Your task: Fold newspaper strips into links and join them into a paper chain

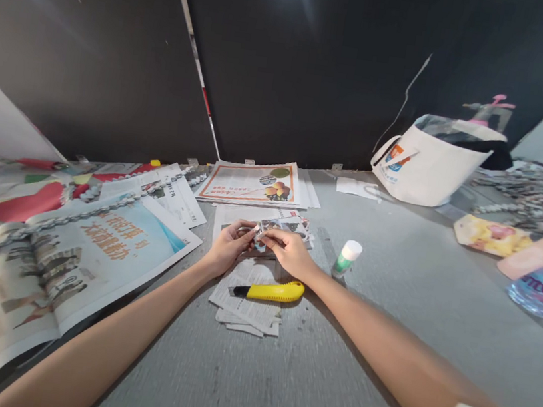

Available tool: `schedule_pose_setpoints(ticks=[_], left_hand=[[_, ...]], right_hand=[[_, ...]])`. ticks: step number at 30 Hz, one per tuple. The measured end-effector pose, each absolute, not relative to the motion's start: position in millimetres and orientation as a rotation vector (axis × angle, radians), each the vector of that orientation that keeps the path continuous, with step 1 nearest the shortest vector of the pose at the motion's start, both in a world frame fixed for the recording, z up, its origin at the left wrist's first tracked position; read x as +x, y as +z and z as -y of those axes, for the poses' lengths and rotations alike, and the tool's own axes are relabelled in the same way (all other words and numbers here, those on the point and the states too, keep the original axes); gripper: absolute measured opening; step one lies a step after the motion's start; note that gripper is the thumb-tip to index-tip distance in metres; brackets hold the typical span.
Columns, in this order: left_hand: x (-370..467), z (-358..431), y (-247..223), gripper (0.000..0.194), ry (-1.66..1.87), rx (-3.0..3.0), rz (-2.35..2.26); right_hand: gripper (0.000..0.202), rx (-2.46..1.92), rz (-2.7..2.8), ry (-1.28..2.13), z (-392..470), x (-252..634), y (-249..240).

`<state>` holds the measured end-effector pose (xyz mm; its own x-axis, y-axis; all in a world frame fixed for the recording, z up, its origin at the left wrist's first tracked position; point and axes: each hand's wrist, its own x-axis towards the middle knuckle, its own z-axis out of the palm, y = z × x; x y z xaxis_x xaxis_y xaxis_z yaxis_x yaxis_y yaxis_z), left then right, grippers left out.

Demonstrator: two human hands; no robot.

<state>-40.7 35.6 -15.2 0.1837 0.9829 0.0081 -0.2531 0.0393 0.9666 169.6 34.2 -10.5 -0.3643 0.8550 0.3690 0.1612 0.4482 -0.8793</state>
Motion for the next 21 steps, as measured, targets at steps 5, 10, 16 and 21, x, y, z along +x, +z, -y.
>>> schedule_pose_setpoints(ticks=[5,10,16,21], left_hand=[[-40.2,-33.1,-12.7,0.069,1.168,1.143,-0.907],[-41.0,-33.7,-14.3,0.067,1.168,1.156,-0.889],[-41.2,-34.3,-15.9,0.072,1.159,1.186,-0.880],[-41.5,-34.1,-16.3,0.069,1.161,1.203,-0.888]], right_hand=[[0.028,-0.853,1.818,0.997,-34.4,170.2,-9.5],[0.025,-0.862,1.818,1.004,-35.5,171.2,-8.5],[0.027,-0.882,1.854,1.009,-35.3,171.3,-6.1],[0.028,-0.869,1.836,1.019,-34.8,171.2,-4.5]])
